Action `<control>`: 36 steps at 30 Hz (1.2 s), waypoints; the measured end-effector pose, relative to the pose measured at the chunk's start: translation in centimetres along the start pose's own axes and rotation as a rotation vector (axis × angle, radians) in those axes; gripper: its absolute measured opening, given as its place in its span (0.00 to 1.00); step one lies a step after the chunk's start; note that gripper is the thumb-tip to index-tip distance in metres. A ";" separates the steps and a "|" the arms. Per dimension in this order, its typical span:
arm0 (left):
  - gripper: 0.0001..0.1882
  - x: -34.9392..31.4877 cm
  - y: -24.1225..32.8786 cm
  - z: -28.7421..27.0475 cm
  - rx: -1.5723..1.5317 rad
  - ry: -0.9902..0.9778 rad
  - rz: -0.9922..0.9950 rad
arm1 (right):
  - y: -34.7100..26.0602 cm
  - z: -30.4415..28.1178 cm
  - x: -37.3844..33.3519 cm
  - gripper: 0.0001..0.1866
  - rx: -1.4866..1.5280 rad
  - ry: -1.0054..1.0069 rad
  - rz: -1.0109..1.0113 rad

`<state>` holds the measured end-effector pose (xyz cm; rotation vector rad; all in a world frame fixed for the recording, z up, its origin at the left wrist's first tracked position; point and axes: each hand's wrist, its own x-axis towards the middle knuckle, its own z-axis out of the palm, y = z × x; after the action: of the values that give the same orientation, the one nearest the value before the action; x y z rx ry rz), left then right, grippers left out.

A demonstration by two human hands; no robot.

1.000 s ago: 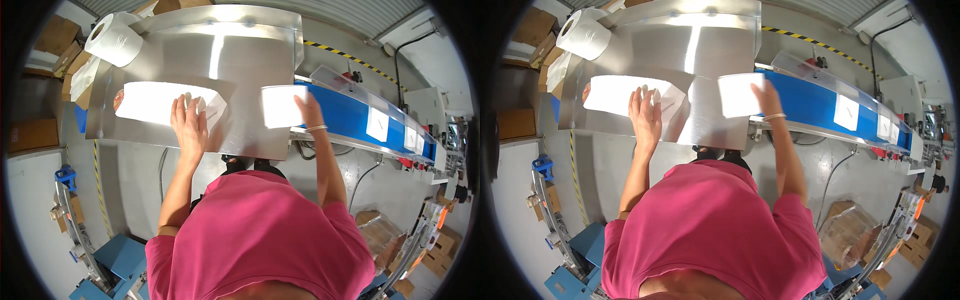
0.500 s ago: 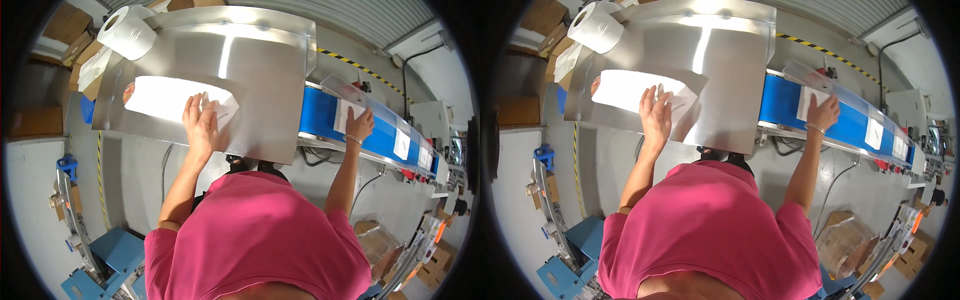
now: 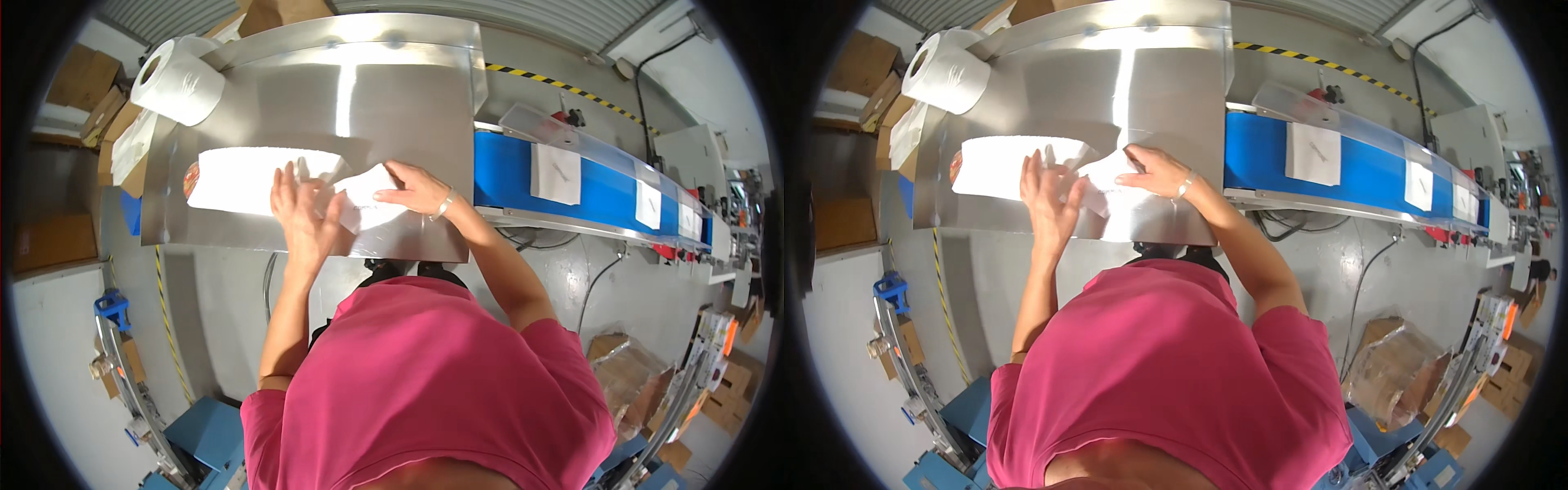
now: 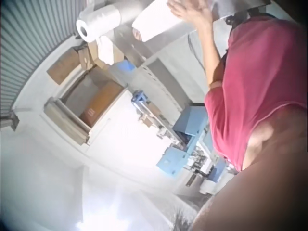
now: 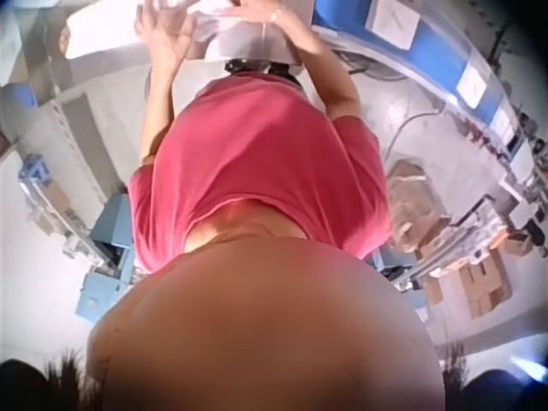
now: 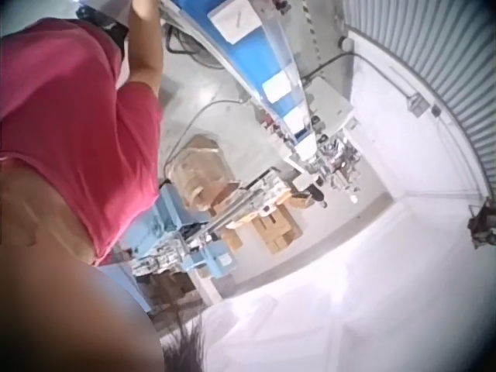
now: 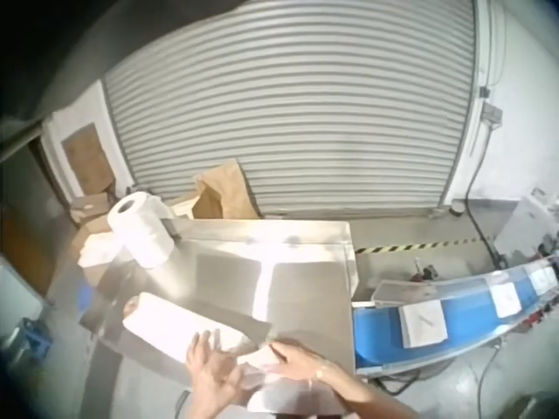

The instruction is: Operating machinery and preparing spindles for paper rolls in a factory setting.

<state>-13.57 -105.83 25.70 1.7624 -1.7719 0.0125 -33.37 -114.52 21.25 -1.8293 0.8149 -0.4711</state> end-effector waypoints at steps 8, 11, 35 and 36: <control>0.16 -0.3 -0.8 0.0 0.023 0.001 -0.027 | 7.7 -6.0 -7.6 0.19 -0.109 0.853 0.494; 0.15 -0.2 -1.0 0.2 -0.006 0.026 -0.030 | 9.3 -10.3 -10.5 0.21 -0.340 0.931 0.644; 0.16 0.4 -2.5 -0.6 -0.077 0.047 -0.055 | 16.2 -5.0 -8.0 0.19 -0.999 0.745 -0.094; 0.14 0.1 -2.5 -0.7 -0.070 0.067 -0.087 | 9.8 -6.5 -8.1 0.21 -0.223 0.857 0.492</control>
<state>-10.95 -105.89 25.28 1.7672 -1.6277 -0.0258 -46.26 -115.29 15.20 -1.5062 1.9041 -0.8760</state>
